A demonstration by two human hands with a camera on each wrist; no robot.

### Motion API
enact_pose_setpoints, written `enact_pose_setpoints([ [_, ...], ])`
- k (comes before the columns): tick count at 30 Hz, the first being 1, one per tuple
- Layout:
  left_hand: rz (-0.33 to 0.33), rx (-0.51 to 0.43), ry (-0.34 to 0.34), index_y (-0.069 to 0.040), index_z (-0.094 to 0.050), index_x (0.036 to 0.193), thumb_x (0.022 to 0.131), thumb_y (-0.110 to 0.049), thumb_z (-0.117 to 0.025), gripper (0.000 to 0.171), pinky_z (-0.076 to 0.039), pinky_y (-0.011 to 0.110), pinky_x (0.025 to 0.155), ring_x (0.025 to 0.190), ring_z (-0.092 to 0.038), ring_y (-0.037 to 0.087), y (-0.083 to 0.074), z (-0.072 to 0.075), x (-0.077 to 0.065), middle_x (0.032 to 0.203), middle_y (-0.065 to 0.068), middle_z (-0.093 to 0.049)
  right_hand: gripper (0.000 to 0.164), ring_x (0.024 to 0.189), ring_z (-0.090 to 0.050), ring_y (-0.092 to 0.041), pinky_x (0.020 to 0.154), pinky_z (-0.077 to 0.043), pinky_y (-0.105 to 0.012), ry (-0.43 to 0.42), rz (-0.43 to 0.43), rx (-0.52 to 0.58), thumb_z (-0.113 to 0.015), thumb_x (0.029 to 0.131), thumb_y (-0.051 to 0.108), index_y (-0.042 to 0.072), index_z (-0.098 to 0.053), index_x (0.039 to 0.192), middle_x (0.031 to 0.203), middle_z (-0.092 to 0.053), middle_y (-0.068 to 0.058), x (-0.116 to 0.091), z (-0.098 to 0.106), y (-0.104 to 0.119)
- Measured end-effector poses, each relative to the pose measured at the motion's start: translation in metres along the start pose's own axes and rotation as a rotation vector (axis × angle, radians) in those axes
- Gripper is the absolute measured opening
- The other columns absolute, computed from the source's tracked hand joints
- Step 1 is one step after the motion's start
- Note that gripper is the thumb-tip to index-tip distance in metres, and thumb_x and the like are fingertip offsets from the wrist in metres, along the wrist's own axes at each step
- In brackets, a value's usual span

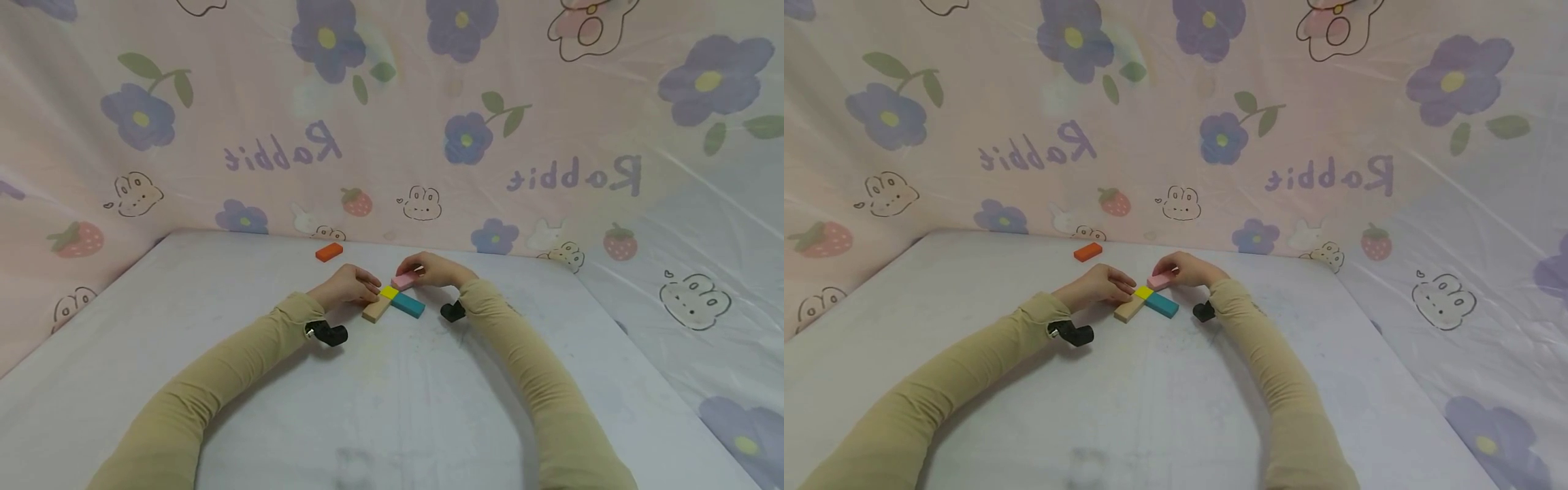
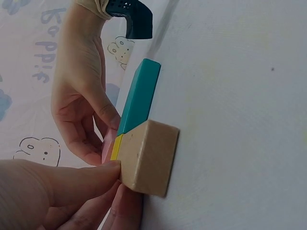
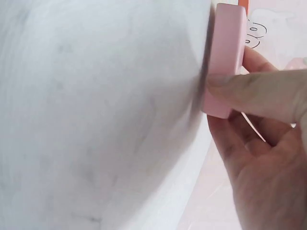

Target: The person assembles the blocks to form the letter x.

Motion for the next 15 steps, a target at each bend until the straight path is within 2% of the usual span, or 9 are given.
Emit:
enact_pose_setpoints([
  [7,0.007,0.005,0.007,-0.001,-0.068,0.11,0.08,0.0,-0.075,0.03,-0.054,0.024,0.072,0.079,-0.064,0.017,0.0016,-0.0008,0.0006,0.093,0.008,-0.07,0.03,0.107,-0.052,-0.021,0.102,-0.04,-0.038,0.015,-0.003,0.0,-0.057,0.09,-0.008,0.006,-0.064,0.115,0.115,-0.062,-0.005,0.0024,-0.0055,-0.0024],
  [15,0.001,-0.004,0.005,-0.001,-0.068,0.109,0.08,-0.001,-0.075,0.03,-0.054,0.024,0.072,0.08,-0.064,0.017,0.0004,-0.0002,-0.0003,0.093,0.008,-0.07,0.031,0.112,-0.051,-0.023,0.103,-0.039,-0.039,0.01,0.015,0.011,-0.057,0.089,-0.01,0.006,-0.066,0.115,0.118,-0.062,-0.006,0.0019,-0.0053,0.0062],
])
Point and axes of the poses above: each hand's wrist, its own x-axis towards the middle knuckle, its own z-axis out of the back of the hand, y = z × x, the point moved 10 cm from there along x, towards the middle knuckle
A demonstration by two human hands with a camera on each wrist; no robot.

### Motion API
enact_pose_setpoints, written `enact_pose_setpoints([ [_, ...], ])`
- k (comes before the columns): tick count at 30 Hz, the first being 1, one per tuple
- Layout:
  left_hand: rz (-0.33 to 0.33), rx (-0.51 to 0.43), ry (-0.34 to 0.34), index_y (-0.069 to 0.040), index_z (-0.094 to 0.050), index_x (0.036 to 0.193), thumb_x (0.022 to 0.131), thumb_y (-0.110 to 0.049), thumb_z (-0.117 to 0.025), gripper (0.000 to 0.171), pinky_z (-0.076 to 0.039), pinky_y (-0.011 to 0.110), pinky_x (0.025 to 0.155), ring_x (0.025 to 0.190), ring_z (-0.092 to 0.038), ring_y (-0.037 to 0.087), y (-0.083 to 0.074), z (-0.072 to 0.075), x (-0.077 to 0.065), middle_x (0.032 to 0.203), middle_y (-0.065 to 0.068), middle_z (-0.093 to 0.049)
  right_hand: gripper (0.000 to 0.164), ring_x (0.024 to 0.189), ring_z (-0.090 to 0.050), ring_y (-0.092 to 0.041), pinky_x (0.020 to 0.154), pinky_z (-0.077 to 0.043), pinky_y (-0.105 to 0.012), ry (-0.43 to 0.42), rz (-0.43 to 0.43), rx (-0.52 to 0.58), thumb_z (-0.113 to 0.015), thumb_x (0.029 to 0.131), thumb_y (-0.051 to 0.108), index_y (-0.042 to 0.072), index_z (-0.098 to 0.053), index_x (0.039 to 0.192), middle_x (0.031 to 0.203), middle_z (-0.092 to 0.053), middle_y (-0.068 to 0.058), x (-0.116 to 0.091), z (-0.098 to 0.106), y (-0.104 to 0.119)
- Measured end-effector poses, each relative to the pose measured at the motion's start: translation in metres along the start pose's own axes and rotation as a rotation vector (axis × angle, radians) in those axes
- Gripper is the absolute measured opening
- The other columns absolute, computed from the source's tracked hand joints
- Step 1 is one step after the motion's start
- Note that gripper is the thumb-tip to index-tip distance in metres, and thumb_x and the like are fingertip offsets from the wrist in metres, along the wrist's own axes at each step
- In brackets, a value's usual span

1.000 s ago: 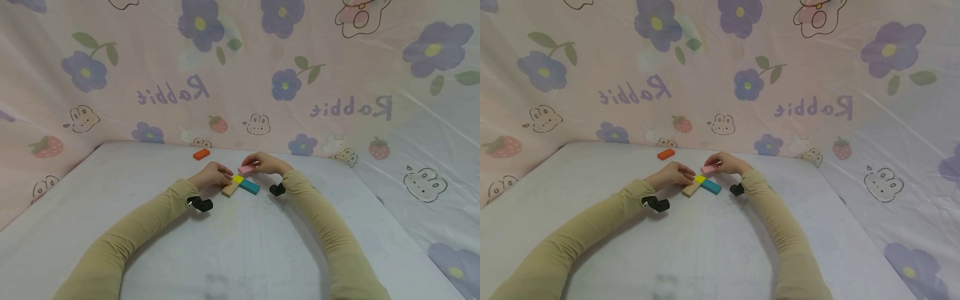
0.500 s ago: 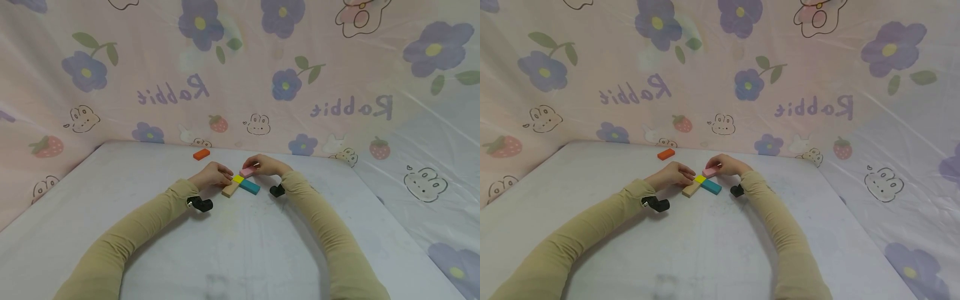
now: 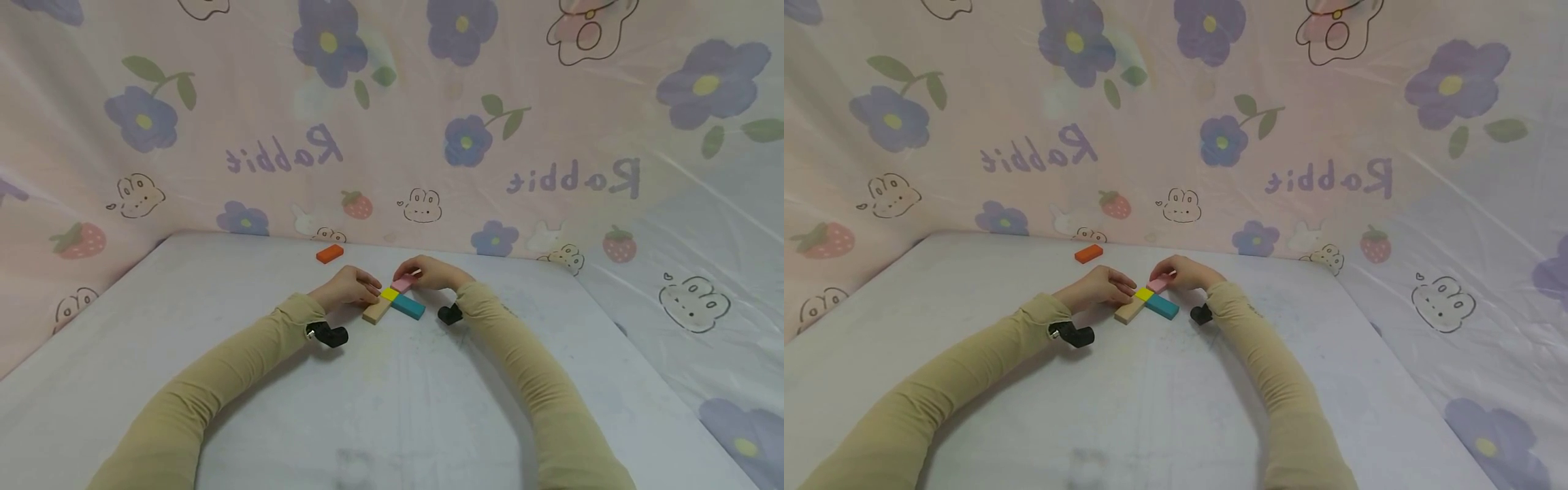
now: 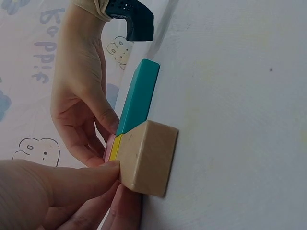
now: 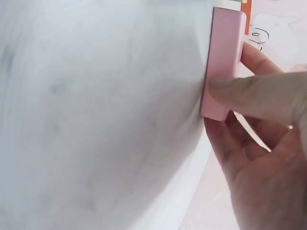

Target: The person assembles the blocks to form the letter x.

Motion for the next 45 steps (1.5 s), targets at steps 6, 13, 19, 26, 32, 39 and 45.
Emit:
enact_pose_setpoints([
  [6,-0.001,0.01,-0.004,-0.001,-0.068,0.109,0.08,-0.001,-0.075,0.03,-0.054,0.024,0.072,0.078,-0.063,0.016,-0.0002,0.0003,-0.0007,0.093,0.007,-0.07,0.032,0.117,-0.05,-0.024,0.103,-0.039,-0.039,0.003,0.026,0.015,-0.056,0.089,-0.01,0.005,-0.066,0.116,0.12,-0.062,-0.008,-0.0008,-0.0008,0.0064],
  [13,0.0,0.01,-0.006,-0.001,-0.068,0.11,0.08,-0.001,-0.075,0.03,-0.054,0.024,0.071,0.079,-0.064,0.016,0.0009,0.0004,-0.0004,0.093,0.007,-0.07,0.034,0.119,-0.049,-0.026,0.104,-0.038,-0.04,0.002,0.038,0.035,-0.055,0.089,-0.013,0.003,-0.065,0.117,0.122,-0.061,-0.009,-0.0002,-0.0015,0.0071],
  [19,-0.004,0.007,0.002,0.0,-0.067,0.112,0.081,0.0,-0.074,0.032,-0.054,0.024,0.071,0.08,-0.064,0.016,-0.0013,-0.0003,-0.0015,0.094,0.008,-0.07,0.034,0.119,-0.049,-0.026,0.103,-0.038,-0.041,-0.002,0.051,0.035,-0.055,0.088,-0.013,0.002,-0.065,0.117,0.122,-0.061,-0.01,0.0007,-0.0012,0.0087],
  [26,0.004,-0.004,0.004,0.0,-0.067,0.113,0.08,0.001,-0.074,0.033,-0.054,0.024,0.072,0.079,-0.064,0.016,-0.0026,0.0003,-0.0023,0.094,0.009,-0.07,0.032,0.118,-0.049,-0.026,0.103,-0.038,-0.042,-0.013,0.044,0.034,-0.055,0.089,-0.012,0.002,-0.065,0.117,0.122,-0.061,-0.011,0.0005,-0.0002,0.0091],
  [32,0.0,0.005,0.001,0.001,-0.067,0.114,0.081,0.0,-0.074,0.034,-0.054,0.024,0.071,0.077,-0.064,0.015,-0.0036,0.0001,-0.0046,0.094,0.009,-0.07,0.032,0.116,-0.05,-0.024,0.103,-0.039,-0.042,-0.012,0.049,0.009,-0.055,0.09,-0.011,0.004,-0.065,0.116,0.12,-0.062,-0.009,0.0016,-0.0011,0.0088],
  [39,0.007,-0.003,0.008,0.0,-0.066,0.114,0.081,0.0,-0.074,0.034,-0.054,0.024,0.072,0.08,-0.064,0.016,-0.0022,-0.0002,-0.0041,0.095,0.009,-0.07,0.034,0.116,-0.05,-0.023,0.102,-0.04,-0.041,-0.012,0.052,0.018,-0.056,0.089,-0.01,0.004,-0.064,0.118,0.122,-0.061,-0.008,0.0011,-0.0021,0.0088],
  [45,0.004,-0.003,0.005,0.0,-0.067,0.114,0.081,0.0,-0.074,0.034,-0.054,0.024,0.071,0.078,-0.063,0.015,-0.0018,-0.0004,-0.0021,0.094,0.008,-0.07,0.035,0.118,-0.05,-0.024,0.102,-0.04,-0.04,-0.012,0.073,0.044,-0.056,0.089,-0.011,0.002,-0.063,0.121,0.123,-0.061,-0.009,0.0009,-0.0022,0.0079],
])
Point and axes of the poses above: each hand's wrist, its own x-axis towards the middle knuckle, its own z-axis out of the back of the hand, y = z × x, the point moved 10 cm from there along x, towards the middle knuckle
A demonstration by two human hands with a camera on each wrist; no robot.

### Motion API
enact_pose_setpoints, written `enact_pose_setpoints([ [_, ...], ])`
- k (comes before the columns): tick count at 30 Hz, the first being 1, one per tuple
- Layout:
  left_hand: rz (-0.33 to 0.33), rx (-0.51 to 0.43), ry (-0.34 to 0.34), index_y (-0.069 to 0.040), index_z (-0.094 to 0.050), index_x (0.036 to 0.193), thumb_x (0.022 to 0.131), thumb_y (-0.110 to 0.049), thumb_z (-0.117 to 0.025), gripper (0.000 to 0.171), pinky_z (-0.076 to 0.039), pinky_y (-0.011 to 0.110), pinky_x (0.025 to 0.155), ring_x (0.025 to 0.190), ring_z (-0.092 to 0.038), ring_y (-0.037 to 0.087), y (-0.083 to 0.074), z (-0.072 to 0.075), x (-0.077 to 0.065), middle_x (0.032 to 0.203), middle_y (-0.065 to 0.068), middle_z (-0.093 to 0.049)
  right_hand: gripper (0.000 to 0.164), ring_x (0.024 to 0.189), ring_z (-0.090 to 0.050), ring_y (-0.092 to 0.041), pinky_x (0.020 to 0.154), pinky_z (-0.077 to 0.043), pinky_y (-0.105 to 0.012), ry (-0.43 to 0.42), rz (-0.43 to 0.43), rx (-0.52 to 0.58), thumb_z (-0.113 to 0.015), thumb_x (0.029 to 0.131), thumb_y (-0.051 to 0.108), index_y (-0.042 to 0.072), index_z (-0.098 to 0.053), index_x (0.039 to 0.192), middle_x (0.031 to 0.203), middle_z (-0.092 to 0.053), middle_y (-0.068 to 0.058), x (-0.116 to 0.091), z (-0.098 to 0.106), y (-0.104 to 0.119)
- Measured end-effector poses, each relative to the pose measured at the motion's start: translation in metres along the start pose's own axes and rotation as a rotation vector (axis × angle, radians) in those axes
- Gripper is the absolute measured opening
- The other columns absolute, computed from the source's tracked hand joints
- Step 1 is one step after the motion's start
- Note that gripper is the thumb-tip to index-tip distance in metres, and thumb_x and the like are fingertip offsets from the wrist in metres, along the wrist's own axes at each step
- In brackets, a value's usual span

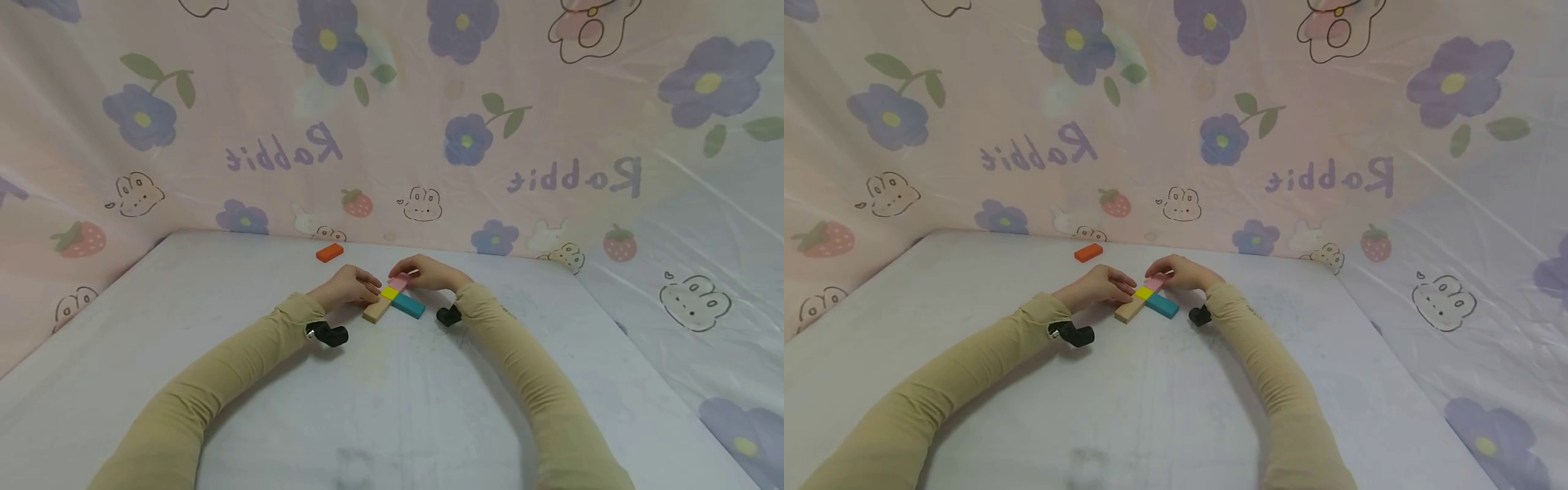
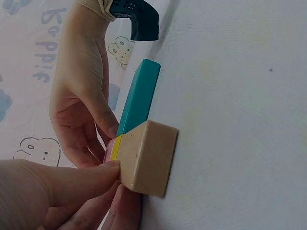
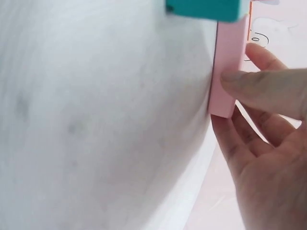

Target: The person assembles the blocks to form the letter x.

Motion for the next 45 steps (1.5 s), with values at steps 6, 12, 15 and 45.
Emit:
enact_pose_setpoints([
  [6,0.002,-0.001,-0.002,0.0,-0.067,0.114,0.08,0.001,-0.074,0.034,-0.054,0.024,0.07,0.078,-0.063,0.015,0.0,0.0,0.0,0.095,0.009,-0.07,0.035,0.12,-0.05,-0.026,0.102,-0.04,-0.039,-0.001,0.017,0.057,-0.058,0.09,-0.008,-0.002,-0.059,0.125,0.126,-0.058,-0.013,-0.003,0.004,-0.002],
  [12,0.006,-0.015,0.004,0.001,-0.067,0.113,0.08,0.001,-0.074,0.034,-0.054,0.025,0.071,0.079,-0.064,0.016,0.0,-0.001,0.001,0.095,0.009,-0.07,0.038,0.119,-0.051,-0.034,0.101,-0.041,-0.043,-0.065,-0.003,0.142,-0.059,0.092,-0.001,-0.008,-0.052,0.129,0.128,-0.055,-0.024,-0.009,0.019,-0.008],
  [15,0.007,-0.009,-0.003,0.001,-0.067,0.113,0.08,0.001,-0.075,0.034,-0.054,0.025,0.071,0.079,-0.064,0.016,0.0,0.0,0.001,0.095,0.009,-0.07,0.039,0.116,-0.053,-0.033,0.1,-0.042,-0.043,-0.089,-0.055,0.166,-0.056,0.095,0.006,-0.007,-0.049,0.132,0.128,-0.055,-0.025,-0.012,0.023,-0.014],
  [45,-0.002,-0.008,-0.001,0.0,-0.068,0.111,0.08,0.001,-0.074,0.032,-0.054,0.025,0.071,0.079,-0.064,0.016,0.002,-0.001,0.002,0.094,0.009,-0.07,0.038,0.088,-0.06,-0.019,0.085,-0.05,-0.029,-0.132,-0.349,0.311,-0.064,0.093,0.021,0.0,-0.059,0.124,0.108,-0.065,-0.009,-0.014,0.011,-0.044],
])
Point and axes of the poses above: each hand's wrist, its own x-axis towards the middle knuckle, its own z-axis out of the back of the hand, y = z × x, the point moved 10 cm from there along x, towards the middle knuckle
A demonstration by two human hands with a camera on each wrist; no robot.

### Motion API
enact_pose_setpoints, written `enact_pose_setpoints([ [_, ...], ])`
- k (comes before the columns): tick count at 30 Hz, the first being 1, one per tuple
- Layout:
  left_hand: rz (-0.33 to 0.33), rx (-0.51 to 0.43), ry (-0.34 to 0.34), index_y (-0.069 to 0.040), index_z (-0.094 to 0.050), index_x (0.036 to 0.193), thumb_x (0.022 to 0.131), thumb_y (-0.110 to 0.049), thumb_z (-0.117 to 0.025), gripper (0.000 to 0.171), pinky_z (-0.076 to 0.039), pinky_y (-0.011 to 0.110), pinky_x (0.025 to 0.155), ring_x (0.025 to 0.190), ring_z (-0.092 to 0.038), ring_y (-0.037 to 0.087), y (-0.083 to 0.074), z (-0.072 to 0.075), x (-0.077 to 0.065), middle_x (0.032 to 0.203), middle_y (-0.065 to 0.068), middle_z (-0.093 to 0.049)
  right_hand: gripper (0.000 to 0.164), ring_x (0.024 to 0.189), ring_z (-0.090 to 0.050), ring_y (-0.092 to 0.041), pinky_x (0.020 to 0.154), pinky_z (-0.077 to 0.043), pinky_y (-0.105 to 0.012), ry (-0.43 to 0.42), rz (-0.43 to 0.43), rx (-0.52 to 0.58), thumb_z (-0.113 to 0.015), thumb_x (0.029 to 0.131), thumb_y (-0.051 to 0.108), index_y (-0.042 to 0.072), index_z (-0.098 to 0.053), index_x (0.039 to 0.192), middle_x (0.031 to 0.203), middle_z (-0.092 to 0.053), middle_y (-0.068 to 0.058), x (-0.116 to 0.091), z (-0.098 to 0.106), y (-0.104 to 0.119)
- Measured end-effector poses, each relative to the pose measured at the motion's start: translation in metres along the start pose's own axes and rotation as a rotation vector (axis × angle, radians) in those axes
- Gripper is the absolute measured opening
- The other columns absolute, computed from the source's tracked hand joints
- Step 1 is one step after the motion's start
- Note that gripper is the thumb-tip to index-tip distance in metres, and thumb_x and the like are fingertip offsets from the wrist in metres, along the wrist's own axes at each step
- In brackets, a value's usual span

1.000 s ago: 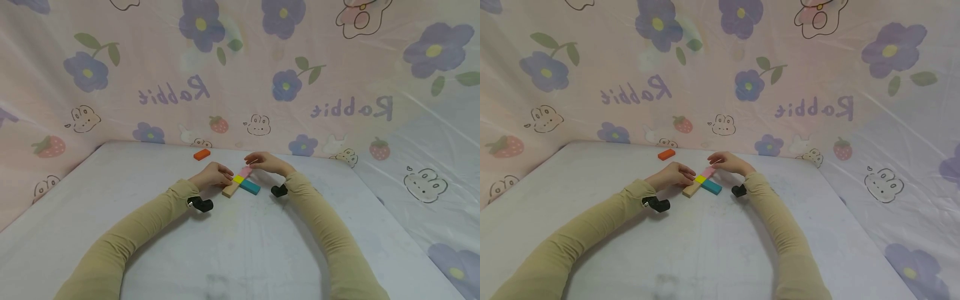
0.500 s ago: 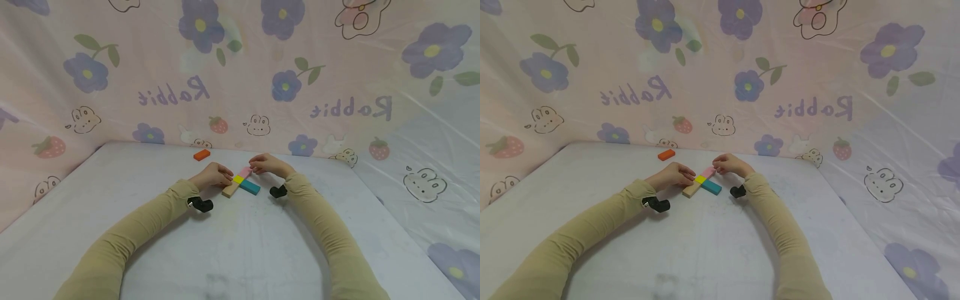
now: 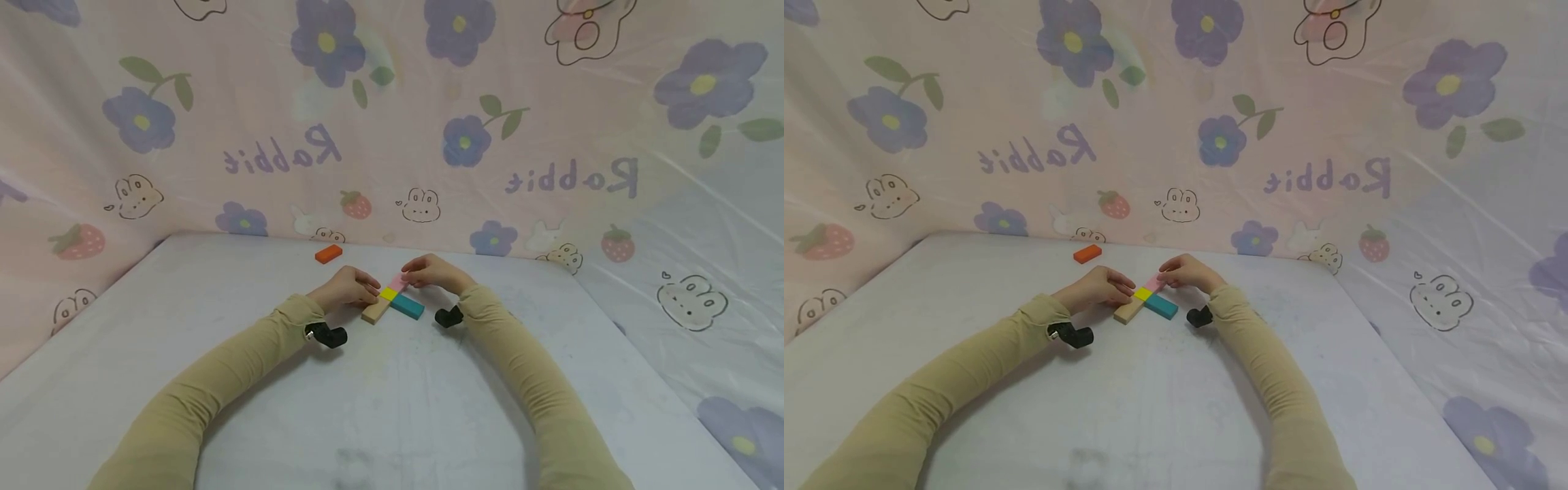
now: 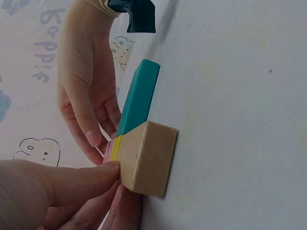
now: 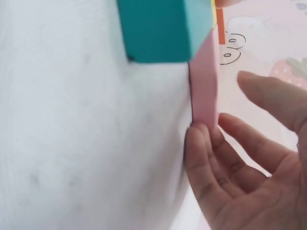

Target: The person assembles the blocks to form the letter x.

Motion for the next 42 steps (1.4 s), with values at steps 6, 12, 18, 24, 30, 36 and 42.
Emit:
enact_pose_setpoints([
  [6,0.012,0.002,0.012,-0.002,-0.068,0.111,0.081,0.0,-0.074,0.031,-0.054,0.026,0.075,0.082,-0.064,0.018,0.0,0.0,-0.001,0.096,0.009,-0.07,0.038,0.092,-0.059,-0.021,0.087,-0.048,-0.032,-0.023,-0.02,-0.042,-0.067,0.09,0.024,0.007,-0.062,0.124,0.111,-0.065,-0.007,-0.001,0.0,-0.002],
  [12,-0.001,0.017,0.017,0.0,-0.067,0.112,0.082,0.0,-0.073,0.031,-0.054,0.025,0.074,0.082,-0.064,0.017,-0.003,-0.001,-0.004,0.096,0.009,-0.07,0.037,0.093,-0.06,-0.02,0.085,-0.049,-0.032,-0.043,-0.033,-0.03,-0.07,0.088,0.022,0.009,-0.064,0.122,0.114,-0.064,-0.007,0.0,0.001,-0.006],
  [18,-0.006,0.015,0.01,0.0,-0.067,0.113,0.08,0.001,-0.074,0.033,-0.054,0.024,0.072,0.08,-0.063,0.015,-0.002,-0.001,-0.002,0.097,0.01,-0.07,0.037,0.091,-0.06,-0.019,0.082,-0.049,-0.03,-0.055,-0.035,-0.036,-0.072,0.087,0.023,0.01,-0.065,0.121,0.112,-0.064,-0.007,0.002,0.002,-0.009],
  [24,0.003,0.005,0.016,0.001,-0.066,0.115,0.081,0.002,-0.073,0.035,-0.054,0.025,0.072,0.079,-0.063,0.015,-0.003,-0.001,-0.004,0.098,0.01,-0.069,0.038,0.09,-0.059,-0.02,0.081,-0.049,-0.03,-0.059,-0.033,-0.033,-0.073,0.086,0.025,0.012,-0.065,0.121,0.109,-0.064,-0.007,0.002,0.003,-0.01],
  [30,0.011,-0.011,0.016,0.001,-0.065,0.117,0.082,0.002,-0.072,0.036,-0.054,0.025,0.073,0.08,-0.063,0.015,-0.002,-0.002,-0.006,0.1,0.011,-0.069,0.037,0.09,-0.058,-0.02,0.081,-0.048,-0.031,-0.075,-0.025,-0.05,-0.073,0.086,0.026,0.013,-0.066,0.12,0.109,-0.063,-0.007,-0.001,0.003,-0.008],
  [36,-0.003,-0.026,0.029,0.002,-0.064,0.118,0.082,0.003,-0.072,0.037,-0.054,0.025,0.072,0.081,-0.064,0.014,-0.002,-0.002,-0.007,0.102,0.012,-0.069,0.036,0.092,-0.058,-0.02,0.082,-0.049,-0.03,-0.084,-0.013,-0.085,-0.069,0.089,0.023,0.01,-0.064,0.121,0.11,-0.063,-0.008,-0.004,0.001,-0.004],
  [42,-0.005,-0.021,0.02,0.001,-0.064,0.119,0.081,0.002,-0.072,0.038,-0.054,0.025,0.072,0.082,-0.064,0.015,-0.003,-0.002,-0.005,0.101,0.011,-0.069,0.035,0.092,-0.058,-0.02,0.083,-0.049,-0.031,-0.081,-0.008,-0.089,-0.069,0.088,0.022,0.011,-0.064,0.122,0.11,-0.063,-0.008,-0.004,0.001,-0.002],
])
Point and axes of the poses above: each hand's wrist, its own x-axis towards the middle knuckle, its own z-axis out of the back of the hand, y = z × x, the point moved 10 cm from there along x, towards the middle knuckle
